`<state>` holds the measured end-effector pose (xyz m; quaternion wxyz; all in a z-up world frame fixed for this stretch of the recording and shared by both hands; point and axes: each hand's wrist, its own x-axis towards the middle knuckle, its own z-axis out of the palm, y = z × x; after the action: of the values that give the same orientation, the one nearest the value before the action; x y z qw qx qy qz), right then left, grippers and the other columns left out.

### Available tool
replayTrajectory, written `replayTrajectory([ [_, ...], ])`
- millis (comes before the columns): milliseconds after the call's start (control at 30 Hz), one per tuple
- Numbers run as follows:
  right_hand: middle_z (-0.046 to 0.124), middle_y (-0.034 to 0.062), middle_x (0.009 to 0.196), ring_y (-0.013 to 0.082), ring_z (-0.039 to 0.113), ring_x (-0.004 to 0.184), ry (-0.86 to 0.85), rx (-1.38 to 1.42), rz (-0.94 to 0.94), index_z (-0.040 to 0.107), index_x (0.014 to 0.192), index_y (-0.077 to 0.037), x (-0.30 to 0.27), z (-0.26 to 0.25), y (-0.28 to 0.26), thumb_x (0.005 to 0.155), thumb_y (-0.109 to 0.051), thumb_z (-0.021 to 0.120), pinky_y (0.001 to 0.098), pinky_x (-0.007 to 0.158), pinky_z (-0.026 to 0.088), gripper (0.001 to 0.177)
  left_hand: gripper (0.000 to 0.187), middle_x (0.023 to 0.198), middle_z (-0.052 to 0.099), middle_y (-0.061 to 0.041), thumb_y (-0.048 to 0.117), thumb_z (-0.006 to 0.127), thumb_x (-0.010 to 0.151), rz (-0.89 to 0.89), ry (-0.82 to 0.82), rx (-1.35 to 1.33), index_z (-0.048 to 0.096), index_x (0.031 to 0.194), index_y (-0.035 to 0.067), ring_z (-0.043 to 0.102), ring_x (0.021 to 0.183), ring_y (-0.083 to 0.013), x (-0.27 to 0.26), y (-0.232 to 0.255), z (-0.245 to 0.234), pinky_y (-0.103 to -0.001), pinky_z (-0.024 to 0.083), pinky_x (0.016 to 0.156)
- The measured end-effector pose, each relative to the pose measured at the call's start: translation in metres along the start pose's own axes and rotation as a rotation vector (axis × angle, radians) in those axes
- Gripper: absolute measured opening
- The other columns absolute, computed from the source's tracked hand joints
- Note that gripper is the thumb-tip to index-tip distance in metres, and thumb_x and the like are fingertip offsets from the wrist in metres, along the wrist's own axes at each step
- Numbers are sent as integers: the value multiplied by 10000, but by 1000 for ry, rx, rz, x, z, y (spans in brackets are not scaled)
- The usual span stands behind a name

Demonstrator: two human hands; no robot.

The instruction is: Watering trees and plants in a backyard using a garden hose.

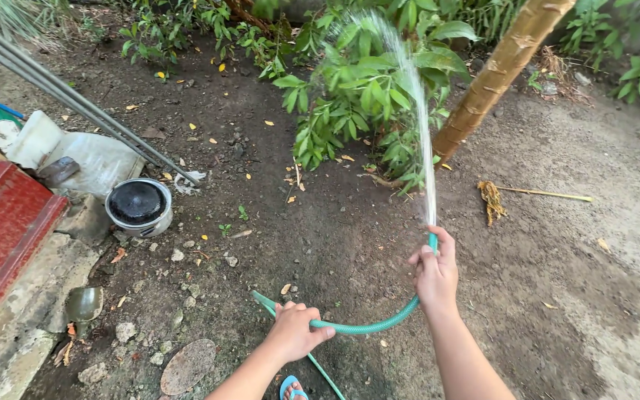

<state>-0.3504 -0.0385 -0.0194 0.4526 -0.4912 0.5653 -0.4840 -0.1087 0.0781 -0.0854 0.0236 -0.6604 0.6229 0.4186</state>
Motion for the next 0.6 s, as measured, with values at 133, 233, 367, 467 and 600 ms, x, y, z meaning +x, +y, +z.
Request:
replayTrajectory([
  [133, 616, 83, 656, 107, 368, 412, 21, -46, 113, 512, 1355, -266, -2, -28, 5, 1055, -117, 427, 263, 370, 272, 345, 420, 971, 568, 11, 672, 634, 940, 113, 65, 28, 656, 936, 253, 482, 1114, -238, 24, -1, 32, -479, 251, 1102],
  [233, 596, 94, 664, 121, 333, 419, -55, -80, 263, 546, 1308, -279, -1, -53, 6, 1063, -110, 425, 267, 359, 230, 321, 413, 1075, 607, -7, 633, 605, 965, 142, -30, 55, 670, 1034, 230, 472, 1197, -239, 5, 33, 28, -570, 142, 1220],
  [367, 631, 111, 711, 125, 355, 466, -109, -177, 318, 577, 1354, -276, -7, -80, -9, 1070, -117, 420, 259, 412, 232, 361, 448, 1081, 579, -50, 627, 591, 967, 172, -72, 78, 668, 1094, 204, 445, 1239, -275, 9, 56, 48, -622, 74, 1242],
  [467, 621, 110, 688, 123, 314, 427, -152, -126, 301, 570, 1316, -256, -7, -102, -7, 1043, -111, 435, 279, 385, 215, 336, 499, 1077, 589, -65, 650, 598, 937, 221, -49, 98, 681, 1145, 205, 437, 1245, -295, 18, 69, 69, -631, 106, 1217],
  [600, 639, 89, 675, 115, 349, 457, -141, -166, 194, 580, 1345, -262, -18, -130, -15, 1053, -101, 441, 269, 432, 246, 361, 467, 1056, 595, -44, 648, 614, 937, 202, -63, 95, 685, 1084, 212, 442, 1228, -280, 7, 101, 74, -612, 107, 1230],
])
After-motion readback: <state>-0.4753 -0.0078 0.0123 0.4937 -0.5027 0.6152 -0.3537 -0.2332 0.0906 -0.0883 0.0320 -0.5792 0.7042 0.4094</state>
